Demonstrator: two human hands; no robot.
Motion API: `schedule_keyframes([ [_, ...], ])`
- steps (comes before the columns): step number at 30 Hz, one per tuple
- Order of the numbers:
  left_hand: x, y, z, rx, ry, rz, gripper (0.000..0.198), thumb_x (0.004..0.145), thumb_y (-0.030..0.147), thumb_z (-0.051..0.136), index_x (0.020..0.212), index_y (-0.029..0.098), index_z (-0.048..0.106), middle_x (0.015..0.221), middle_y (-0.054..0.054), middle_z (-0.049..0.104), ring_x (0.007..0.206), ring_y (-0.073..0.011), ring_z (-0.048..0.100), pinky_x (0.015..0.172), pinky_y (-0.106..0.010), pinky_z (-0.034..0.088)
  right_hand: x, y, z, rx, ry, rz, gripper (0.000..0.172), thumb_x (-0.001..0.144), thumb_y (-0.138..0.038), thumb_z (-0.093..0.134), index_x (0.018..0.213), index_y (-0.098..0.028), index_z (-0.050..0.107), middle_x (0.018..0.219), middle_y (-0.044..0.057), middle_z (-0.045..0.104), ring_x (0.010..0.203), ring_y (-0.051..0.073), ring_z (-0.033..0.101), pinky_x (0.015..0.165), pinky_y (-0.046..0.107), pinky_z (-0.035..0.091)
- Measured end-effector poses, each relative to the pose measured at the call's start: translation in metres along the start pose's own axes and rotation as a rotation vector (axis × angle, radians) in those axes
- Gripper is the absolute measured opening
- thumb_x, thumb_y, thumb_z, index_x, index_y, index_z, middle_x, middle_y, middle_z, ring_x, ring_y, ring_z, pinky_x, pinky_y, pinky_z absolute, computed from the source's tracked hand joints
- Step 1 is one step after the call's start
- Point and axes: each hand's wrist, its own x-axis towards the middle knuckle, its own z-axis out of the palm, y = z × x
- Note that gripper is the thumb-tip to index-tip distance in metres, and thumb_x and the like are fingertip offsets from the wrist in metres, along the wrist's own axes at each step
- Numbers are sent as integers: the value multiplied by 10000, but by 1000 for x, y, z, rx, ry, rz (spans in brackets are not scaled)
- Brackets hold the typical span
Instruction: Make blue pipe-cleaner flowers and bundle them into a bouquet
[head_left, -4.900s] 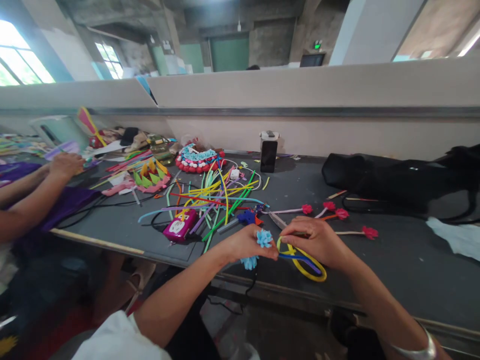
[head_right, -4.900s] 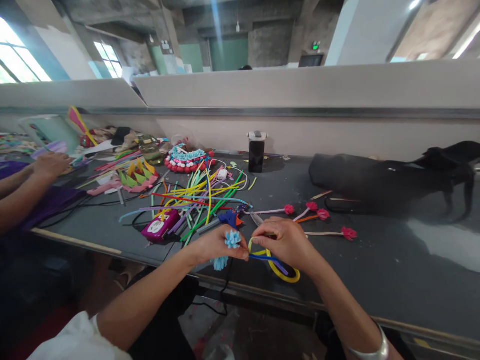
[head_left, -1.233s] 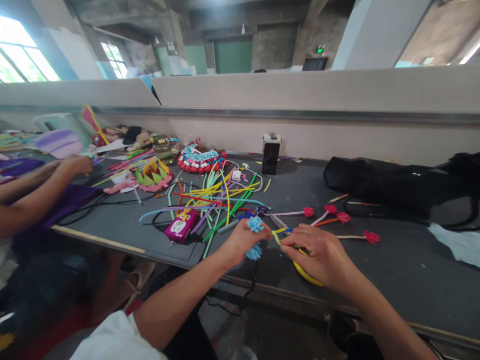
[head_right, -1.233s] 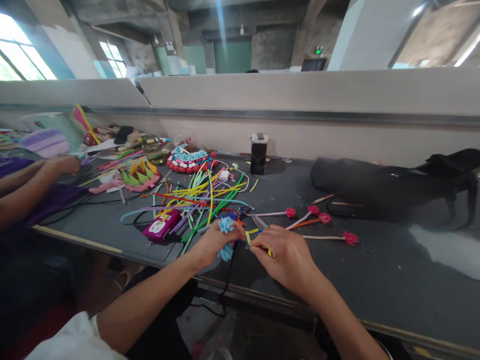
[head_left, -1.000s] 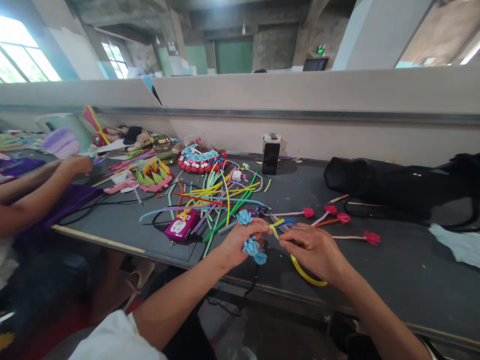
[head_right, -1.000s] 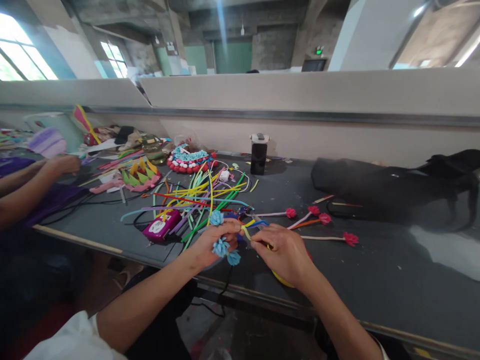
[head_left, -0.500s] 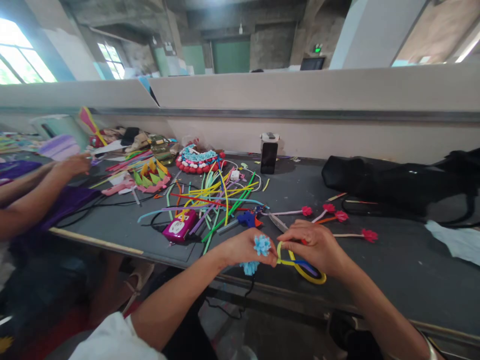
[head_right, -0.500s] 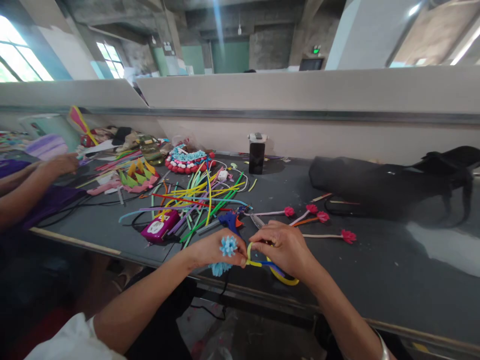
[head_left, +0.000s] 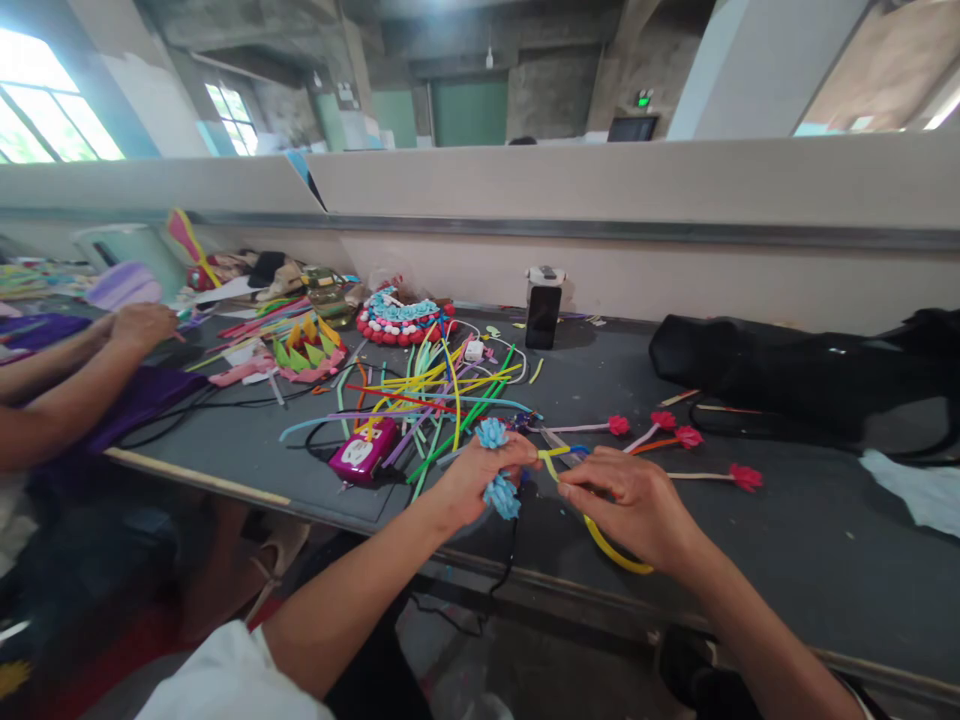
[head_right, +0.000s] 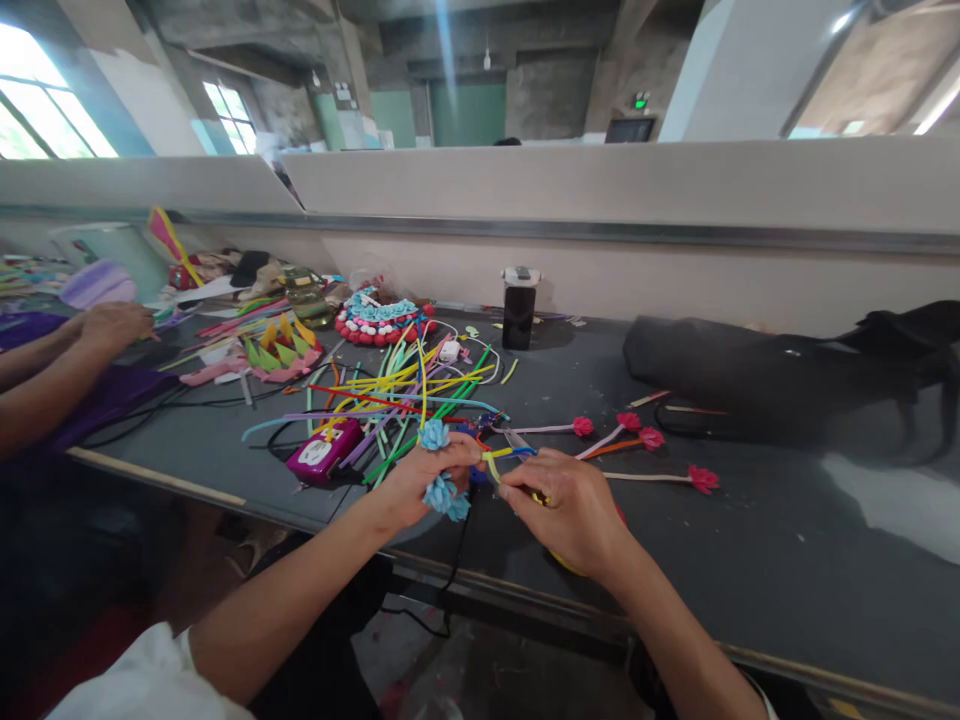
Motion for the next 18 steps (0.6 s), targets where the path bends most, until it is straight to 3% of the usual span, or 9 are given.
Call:
schedule_keyframes([
  [5, 3, -5, -3, -136, -148, -79, 176, 614, 258, 737, 680, 119, 652, 419, 74, 413, 369, -35, 339, 417, -195, 267, 0, 13, 9, 52, 33, 136, 148, 848, -253, 598, 777, -238, 727, 727, 1, 708, 658, 144, 642, 622, 235, 474],
  [8, 2, -8, 0, -135, -210, -91, 164, 641, 256, 719, 692, 115, 653, 389, 86, 377, 345, -29, 309, 408, -195, 255, -1, 18, 13, 58, 48, 199, 144, 837, -248, 604, 833, -260, 747, 799, 1, 737, 716, 163, 672, 638, 238, 489],
  [12, -3, -12, 5, -149, -289, -109, 142, 641, 230, 712, 698, 114, 653, 381, 85, 377, 336, -29, 295, 393, -197, 226, -2, 22, 16, 144, 30, 300, 161, 821, -253, 594, 783, -247, 751, 750, 5, 739, 671, 177, 676, 581, 246, 491],
  [15, -5, -14, 7, -153, -324, -124, 146, 629, 223, 725, 694, 111, 658, 385, 85, 383, 342, -29, 312, 397, -192, 235, -1, 21, 11, 337, 76, 313, 132, 784, -249, 615, 807, -207, 738, 763, 26, 739, 698, 194, 686, 614, 262, 514],
  [18, -5, -13, 6, -130, -383, -160, 148, 637, 235, 728, 685, 109, 666, 390, 75, 408, 337, -24, 302, 393, -191, 230, 1, 17, 2, 506, 40, 251, 136, 759, -247, 632, 821, -170, 726, 760, 48, 738, 690, 193, 679, 630, 263, 514],
])
